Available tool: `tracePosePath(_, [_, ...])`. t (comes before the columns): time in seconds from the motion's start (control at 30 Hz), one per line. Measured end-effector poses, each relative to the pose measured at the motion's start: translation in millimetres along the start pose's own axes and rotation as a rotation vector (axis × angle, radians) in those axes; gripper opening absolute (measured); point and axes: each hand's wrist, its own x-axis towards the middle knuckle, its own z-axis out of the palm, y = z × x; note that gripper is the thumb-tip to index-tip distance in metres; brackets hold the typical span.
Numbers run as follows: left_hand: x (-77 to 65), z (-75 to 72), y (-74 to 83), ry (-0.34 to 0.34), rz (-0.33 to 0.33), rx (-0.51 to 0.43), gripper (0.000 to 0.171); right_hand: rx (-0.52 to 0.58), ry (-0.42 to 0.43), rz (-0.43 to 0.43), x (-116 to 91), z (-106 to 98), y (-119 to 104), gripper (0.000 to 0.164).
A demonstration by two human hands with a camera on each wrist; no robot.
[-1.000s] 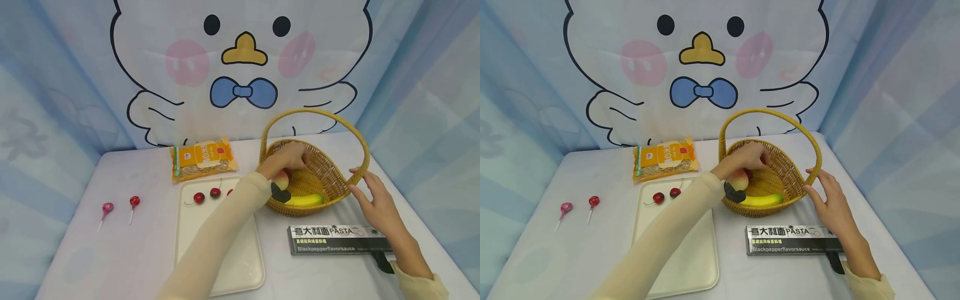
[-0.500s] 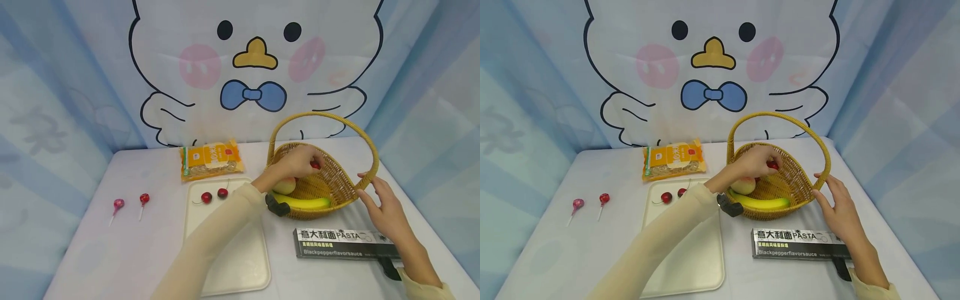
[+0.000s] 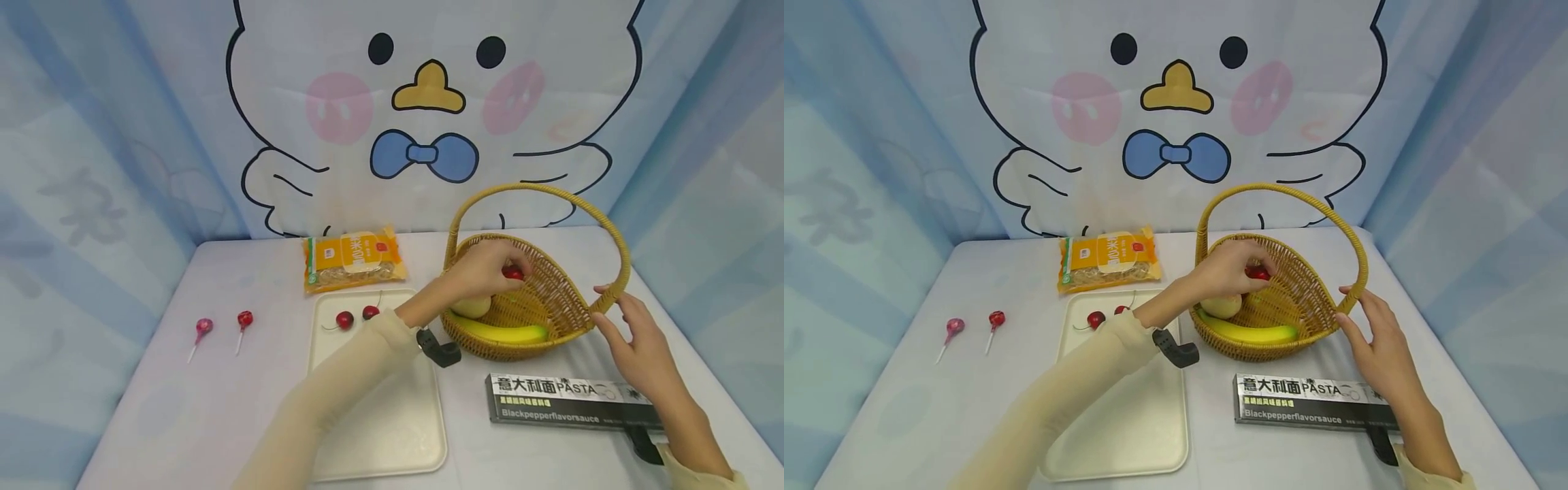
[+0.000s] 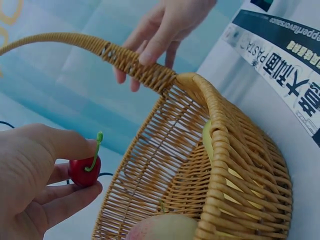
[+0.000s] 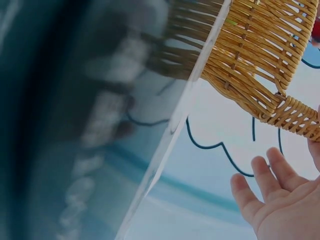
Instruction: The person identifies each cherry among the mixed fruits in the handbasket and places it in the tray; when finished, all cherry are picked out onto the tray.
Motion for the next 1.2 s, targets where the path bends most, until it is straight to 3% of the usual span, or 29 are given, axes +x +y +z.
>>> tracePosePath(0.6, [-48.6, -8.7, -9.4, 0.141, -0.057, 0.031, 0.017, -0.035, 0.012, -0.001, -2, 3, 0, 0.049])
tracePosePath(0.77, [-63.7, -12.6, -10.3, 0.173, -0.102, -0.032, 0.017, -0.038, 0.025, -0.008, -4, 4, 3, 0.049])
tracePosePath(1.2, [-119.0, -18.6, -23.4, 0.247, -0.235, -0.156, 0.017, -0.028, 0.021, 0.005, -3, 6, 3, 0.05])
